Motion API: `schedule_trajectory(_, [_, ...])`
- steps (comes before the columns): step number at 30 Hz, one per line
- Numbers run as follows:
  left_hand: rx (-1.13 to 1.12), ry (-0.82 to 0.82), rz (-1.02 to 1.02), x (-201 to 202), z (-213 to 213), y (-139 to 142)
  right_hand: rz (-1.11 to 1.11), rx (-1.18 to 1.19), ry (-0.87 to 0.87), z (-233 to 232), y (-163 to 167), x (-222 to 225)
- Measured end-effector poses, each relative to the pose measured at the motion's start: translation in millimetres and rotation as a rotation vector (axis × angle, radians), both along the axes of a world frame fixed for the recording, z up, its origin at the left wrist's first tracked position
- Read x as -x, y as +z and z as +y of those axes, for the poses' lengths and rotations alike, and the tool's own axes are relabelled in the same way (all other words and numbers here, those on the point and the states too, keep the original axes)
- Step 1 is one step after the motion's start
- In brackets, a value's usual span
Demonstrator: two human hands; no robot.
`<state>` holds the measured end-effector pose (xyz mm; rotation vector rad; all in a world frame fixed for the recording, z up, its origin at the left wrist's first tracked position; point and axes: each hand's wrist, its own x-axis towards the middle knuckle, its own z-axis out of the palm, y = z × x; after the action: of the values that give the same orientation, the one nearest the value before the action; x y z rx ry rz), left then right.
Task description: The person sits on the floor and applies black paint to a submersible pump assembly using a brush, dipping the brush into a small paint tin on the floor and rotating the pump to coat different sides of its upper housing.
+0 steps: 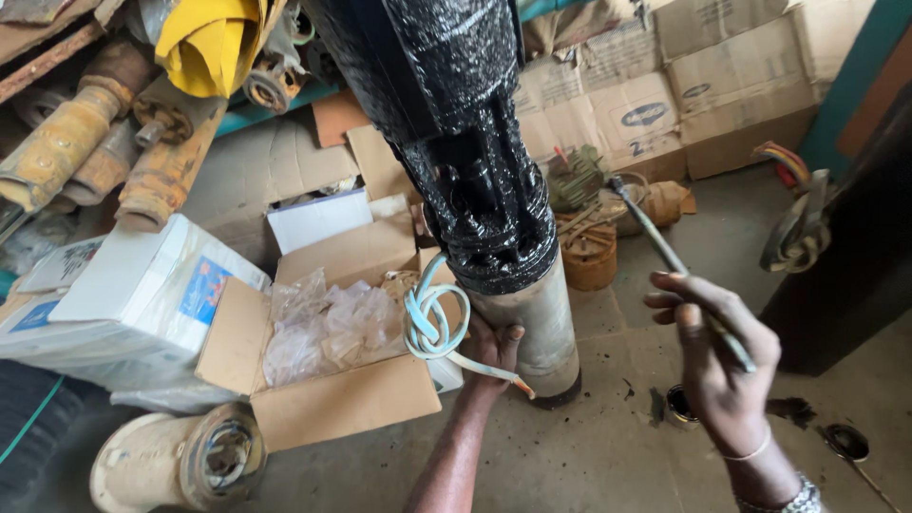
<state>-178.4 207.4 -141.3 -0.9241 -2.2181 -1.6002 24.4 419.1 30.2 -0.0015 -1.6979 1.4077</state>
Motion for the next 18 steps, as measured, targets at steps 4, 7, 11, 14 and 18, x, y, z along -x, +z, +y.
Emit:
schedule_trajectory(4, [0.033,-0.004,0.103,2.4,-2.9,-7.0,-0.089,0.015,0.079,-5.1,-30.3,27.9])
schedule_trajectory(7, [-0.034,-0.109,0.011,3.2,-5.1,-16.2,-0.136,0.038,0.109,-5.5,-51.2,50.0])
schedule_trajectory(11, [-0.053,-0.111,-0.172,6.2,-10.8,-29.3,-0.008,0.208,0.252,-1.2,-72.4,101.5])
schedule_trajectory(14, [0.000,-0.024,-0.130,8.5,-14.1,-36.8,0.054,0.259,0.348,-3.9,-82.7,143.4])
schedule_trajectory(18, [-0.011,-0.021,-0.135,8.9,-16.6,-37.5,0.086,0.252,0.328,-22.0,-104.5,176.0])
